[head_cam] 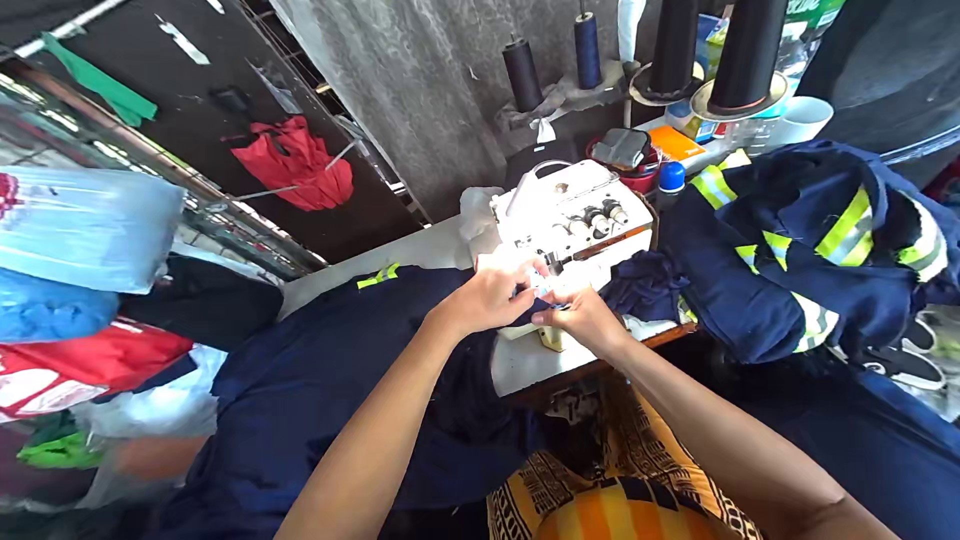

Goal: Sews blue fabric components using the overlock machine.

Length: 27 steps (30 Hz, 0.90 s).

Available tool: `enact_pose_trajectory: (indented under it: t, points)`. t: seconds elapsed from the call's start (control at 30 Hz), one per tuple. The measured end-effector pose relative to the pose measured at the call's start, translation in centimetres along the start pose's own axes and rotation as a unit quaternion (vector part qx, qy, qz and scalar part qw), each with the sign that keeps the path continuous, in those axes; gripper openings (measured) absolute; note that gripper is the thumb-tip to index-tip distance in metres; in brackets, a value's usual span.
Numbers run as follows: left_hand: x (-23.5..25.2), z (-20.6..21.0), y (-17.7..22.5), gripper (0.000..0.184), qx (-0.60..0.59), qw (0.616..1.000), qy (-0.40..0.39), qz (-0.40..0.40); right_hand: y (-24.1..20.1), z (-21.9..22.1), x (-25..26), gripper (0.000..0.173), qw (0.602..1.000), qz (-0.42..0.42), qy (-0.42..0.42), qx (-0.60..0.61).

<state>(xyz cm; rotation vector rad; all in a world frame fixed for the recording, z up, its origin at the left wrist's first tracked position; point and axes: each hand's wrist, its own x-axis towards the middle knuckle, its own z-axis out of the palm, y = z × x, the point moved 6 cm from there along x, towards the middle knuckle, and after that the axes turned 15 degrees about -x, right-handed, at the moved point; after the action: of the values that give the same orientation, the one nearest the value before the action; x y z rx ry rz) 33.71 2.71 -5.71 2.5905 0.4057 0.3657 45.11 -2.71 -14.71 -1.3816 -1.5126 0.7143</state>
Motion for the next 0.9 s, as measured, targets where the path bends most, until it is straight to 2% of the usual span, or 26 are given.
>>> enact_pose_trajectory:
  t: [0.03,0.13,0.23,0.37,0.47,0.57,0.67,0.8,0.9]
  points:
    - [0.0,0.5,-0.6,0.021,0.012,0.999,-0.026,-0.018,1.3,0.5,-0.5,0.016,1.000,-0.001,0.018,0.002]
    - [0.2,0.8,-3.1,0.035,0.107,0.982,-0.087,-0.128,3.9,1.0,-0.5,0.021,0.998,0.008,0.068,-0.011]
    - [-0.3,-1.6,-5.0,0.027,0.193,0.966,-0.047,-0.165,3.4,0.4,1.3,0.028,0.992,0.042,0.080,-0.089]
    - [-0.5,-4.4,-3.3,0.024,0.204,0.971,0.038,-0.120,2.1,-0.1,2.9,0.029,0.978,0.060,0.084,-0.181]
    - [-1.0,-4.2,-1.2,0.026,0.121,0.986,0.084,-0.076,1.2,-0.1,3.1,0.027,0.984,0.024,0.074,-0.162]
    - [-1.0,-2.8,-0.1,0.025,0.013,0.996,0.068,-0.053,0.0,-0.2,3.1,0.019,0.992,-0.044,0.073,-0.091]
    - [-1.0,-1.6,0.2,0.025,-0.031,0.997,0.061,-0.031,-1.5,-0.8,2.2,0.013,0.988,-0.071,0.061,-0.120]
    - [-1.2,0.2,-0.3,0.022,0.038,0.999,0.038,-0.009,0.8,-0.7,-0.2,0.016,0.984,-0.059,0.064,-0.155]
    - [-0.9,1.5,-2.1,0.028,0.110,0.988,-0.043,-0.102,3.4,0.2,-1.4,0.018,0.990,-0.028,0.080,-0.115]
